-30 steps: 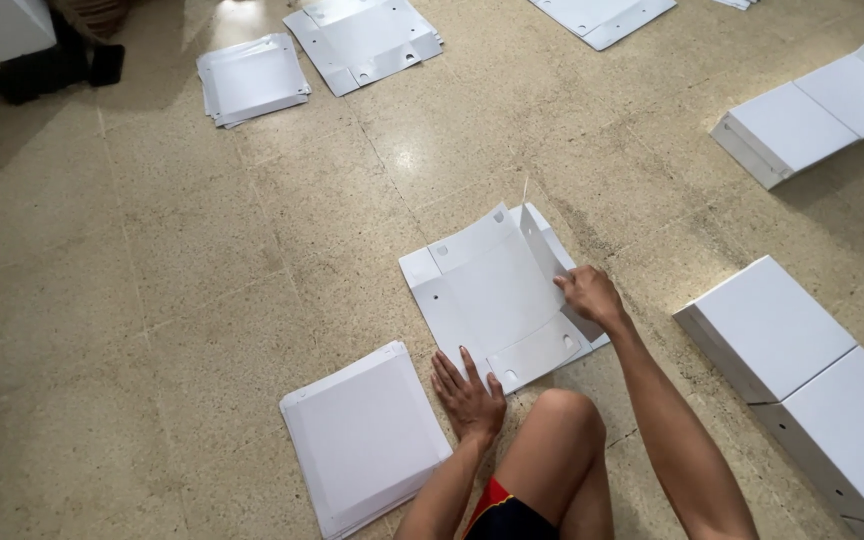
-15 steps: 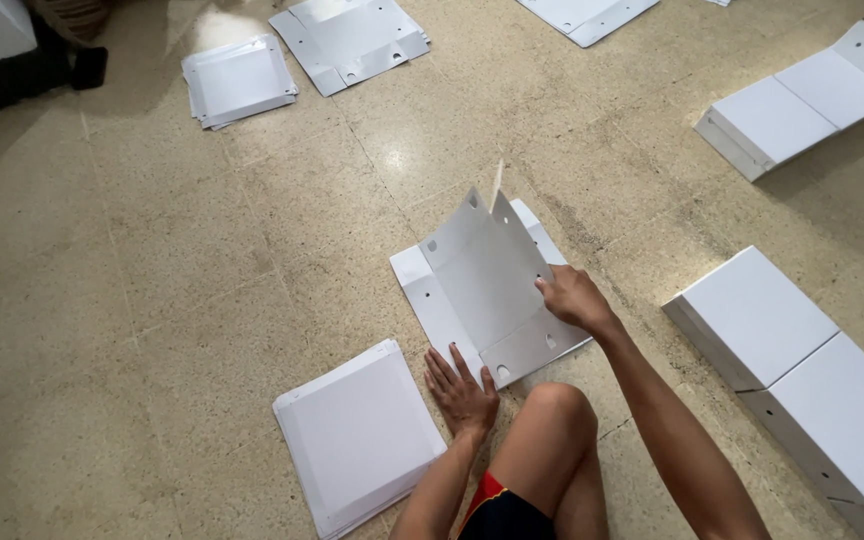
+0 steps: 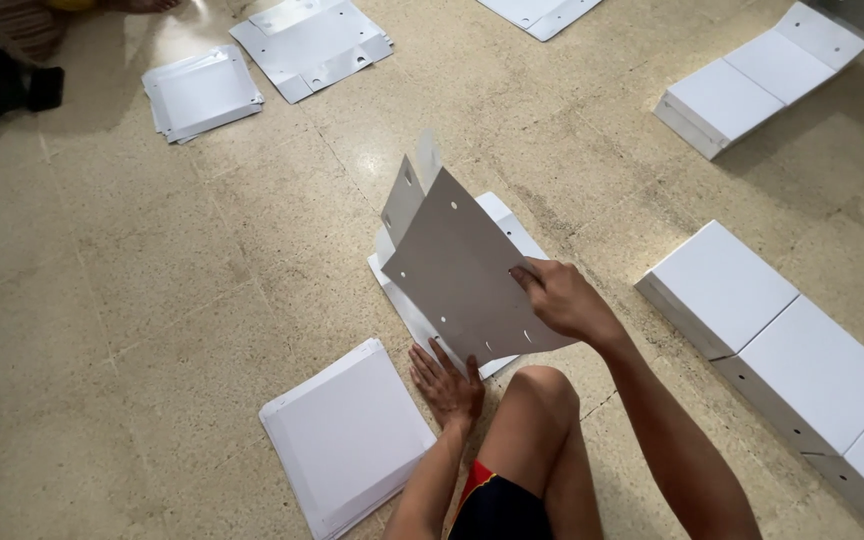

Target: Assembling cardboard boxes by folding flat sheets along pre-scored lines.

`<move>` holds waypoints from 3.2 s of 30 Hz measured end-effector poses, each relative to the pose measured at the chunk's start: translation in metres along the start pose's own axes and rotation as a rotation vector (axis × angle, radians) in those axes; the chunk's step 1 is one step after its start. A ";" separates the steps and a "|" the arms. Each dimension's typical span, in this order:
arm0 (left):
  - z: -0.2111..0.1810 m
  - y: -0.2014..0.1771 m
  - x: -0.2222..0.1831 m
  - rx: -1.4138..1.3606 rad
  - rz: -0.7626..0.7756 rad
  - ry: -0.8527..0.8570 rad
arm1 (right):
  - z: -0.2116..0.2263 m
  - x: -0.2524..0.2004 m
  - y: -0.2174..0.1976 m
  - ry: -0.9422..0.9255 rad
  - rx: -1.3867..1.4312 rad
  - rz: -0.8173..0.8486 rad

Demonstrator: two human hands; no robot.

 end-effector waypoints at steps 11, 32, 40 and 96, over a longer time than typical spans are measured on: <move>-0.004 0.002 -0.003 0.119 -0.024 -0.003 | 0.014 -0.119 -0.067 0.101 -0.049 -0.221; -0.004 0.021 -0.015 0.009 -0.124 0.010 | -0.139 -0.391 0.054 0.344 -0.980 -0.883; -0.021 -0.016 -0.038 -0.008 -0.160 0.143 | -0.338 -0.374 0.221 0.452 -0.313 -0.418; -0.155 0.054 -0.167 0.594 0.559 1.004 | -0.371 -0.391 0.201 0.704 -0.002 -0.860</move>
Point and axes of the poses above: each hand's wrist, its own x-axis towards the middle knuckle, its own y-axis out of the palm, z = x × y, the point moved 1 cm from there along x, towards the middle knuckle, and after that the axes turned 2 degrees about z, right-handed, at the moved point
